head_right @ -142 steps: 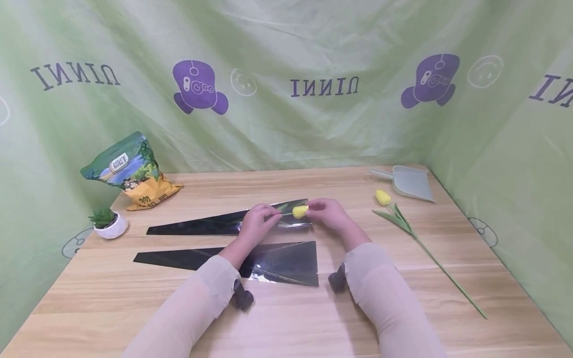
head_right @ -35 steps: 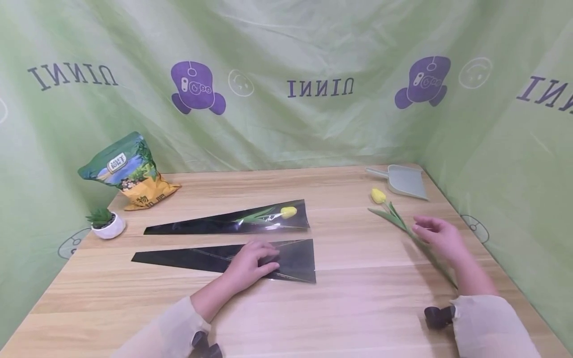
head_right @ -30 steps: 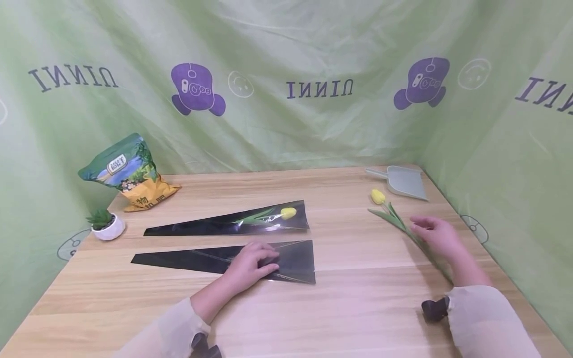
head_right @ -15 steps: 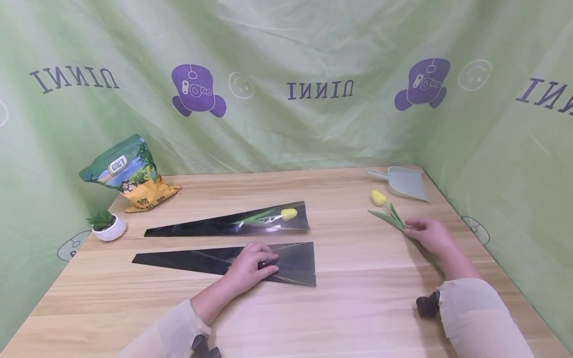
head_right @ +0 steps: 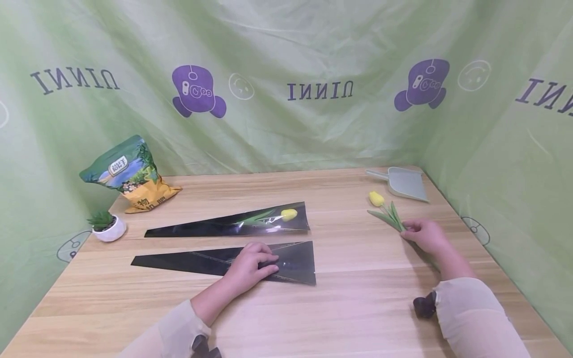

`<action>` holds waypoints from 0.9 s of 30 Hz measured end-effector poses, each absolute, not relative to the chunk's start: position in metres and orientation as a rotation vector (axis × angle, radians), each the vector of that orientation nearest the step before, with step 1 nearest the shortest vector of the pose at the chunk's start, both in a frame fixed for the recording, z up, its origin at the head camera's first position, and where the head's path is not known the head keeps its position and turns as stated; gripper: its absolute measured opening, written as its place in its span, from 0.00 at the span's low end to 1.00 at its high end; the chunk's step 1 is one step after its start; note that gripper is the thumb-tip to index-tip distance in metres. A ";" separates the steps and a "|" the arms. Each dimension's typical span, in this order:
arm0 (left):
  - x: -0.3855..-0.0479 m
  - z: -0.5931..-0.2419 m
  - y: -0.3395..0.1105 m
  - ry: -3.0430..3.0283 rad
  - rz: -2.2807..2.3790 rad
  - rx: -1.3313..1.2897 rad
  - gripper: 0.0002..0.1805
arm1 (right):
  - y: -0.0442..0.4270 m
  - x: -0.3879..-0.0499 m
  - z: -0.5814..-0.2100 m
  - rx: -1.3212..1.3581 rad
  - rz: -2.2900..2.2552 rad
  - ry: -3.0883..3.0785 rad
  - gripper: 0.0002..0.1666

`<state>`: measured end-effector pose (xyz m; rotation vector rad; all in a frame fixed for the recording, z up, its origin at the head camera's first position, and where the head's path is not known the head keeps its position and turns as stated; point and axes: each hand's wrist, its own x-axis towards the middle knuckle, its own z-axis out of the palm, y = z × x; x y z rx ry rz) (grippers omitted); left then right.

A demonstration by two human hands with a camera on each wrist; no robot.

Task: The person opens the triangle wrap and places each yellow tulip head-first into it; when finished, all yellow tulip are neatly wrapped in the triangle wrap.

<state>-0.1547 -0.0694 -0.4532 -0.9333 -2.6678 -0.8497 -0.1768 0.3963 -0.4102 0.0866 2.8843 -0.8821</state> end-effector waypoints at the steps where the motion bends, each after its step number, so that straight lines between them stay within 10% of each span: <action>1: -0.154 -0.453 -0.069 -2.664 -0.854 -0.930 0.12 | 0.396 -0.177 -0.410 0.089 -0.886 2.881 0.33; 27: -0.155 -0.454 -0.066 -2.596 -1.091 -0.800 0.06 | 0.382 -0.183 -0.396 0.144 -0.899 2.820 0.33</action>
